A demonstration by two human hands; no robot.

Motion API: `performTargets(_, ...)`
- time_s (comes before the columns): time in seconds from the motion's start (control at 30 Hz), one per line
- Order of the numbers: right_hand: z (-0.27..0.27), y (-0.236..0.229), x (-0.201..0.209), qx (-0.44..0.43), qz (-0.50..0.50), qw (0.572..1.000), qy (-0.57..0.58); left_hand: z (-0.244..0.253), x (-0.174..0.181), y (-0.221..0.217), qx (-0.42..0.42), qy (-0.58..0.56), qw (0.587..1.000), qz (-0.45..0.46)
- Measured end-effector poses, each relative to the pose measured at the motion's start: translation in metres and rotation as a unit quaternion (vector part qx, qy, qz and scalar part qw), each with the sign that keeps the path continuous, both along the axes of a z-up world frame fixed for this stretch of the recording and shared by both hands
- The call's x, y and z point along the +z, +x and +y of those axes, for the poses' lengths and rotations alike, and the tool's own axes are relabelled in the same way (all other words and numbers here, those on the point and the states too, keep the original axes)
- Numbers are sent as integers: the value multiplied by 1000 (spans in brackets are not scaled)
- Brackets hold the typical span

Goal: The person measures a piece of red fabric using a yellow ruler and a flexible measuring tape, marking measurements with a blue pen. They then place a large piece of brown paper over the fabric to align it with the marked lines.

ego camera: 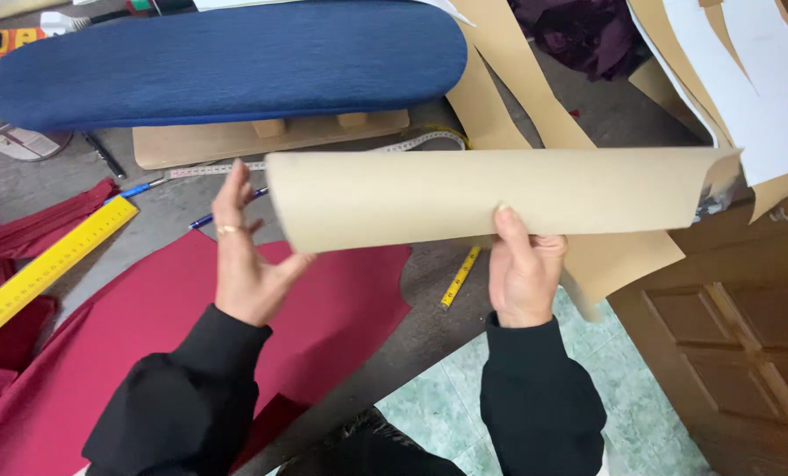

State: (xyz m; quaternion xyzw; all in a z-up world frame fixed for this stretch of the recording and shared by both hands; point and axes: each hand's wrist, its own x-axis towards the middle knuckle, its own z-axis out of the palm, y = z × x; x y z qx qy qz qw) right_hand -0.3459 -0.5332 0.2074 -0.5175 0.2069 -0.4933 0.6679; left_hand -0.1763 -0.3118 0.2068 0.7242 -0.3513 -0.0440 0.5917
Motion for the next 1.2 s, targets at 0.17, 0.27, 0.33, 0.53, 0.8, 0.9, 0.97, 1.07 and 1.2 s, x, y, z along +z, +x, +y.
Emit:
performTargets(0.17,16,6,20,31,-4,998,-45,12,2,33,4,-78,995,-65)
performTargets(0.27,53,17,58,41,14,998,-45,34,10,38,19,-102,994,31)
performTargets(0.33,73,19,74,43,42,997,-38,59,-9,46,46,-107,991,65)
performTargets(0.53,63,9,45,58,243,927,-279,155,11,35,268,-52,961,36)
performTargets(0.8,50,8,-10,93,270,955,-82,335,-24,-6,411,13,881,235)
performTargets(0.9,68,15,-48,158,288,937,122,390,-56,-30,417,-23,856,305)
performTargets(0.97,90,20,-61,217,280,915,195,422,-84,-42,427,-44,837,339)
performTargets(1.07,121,26,-93,305,277,862,295,474,-124,-55,455,-33,799,392)
performTargets(1.2,155,32,-124,343,307,809,365,525,-142,-56,457,235,810,282)
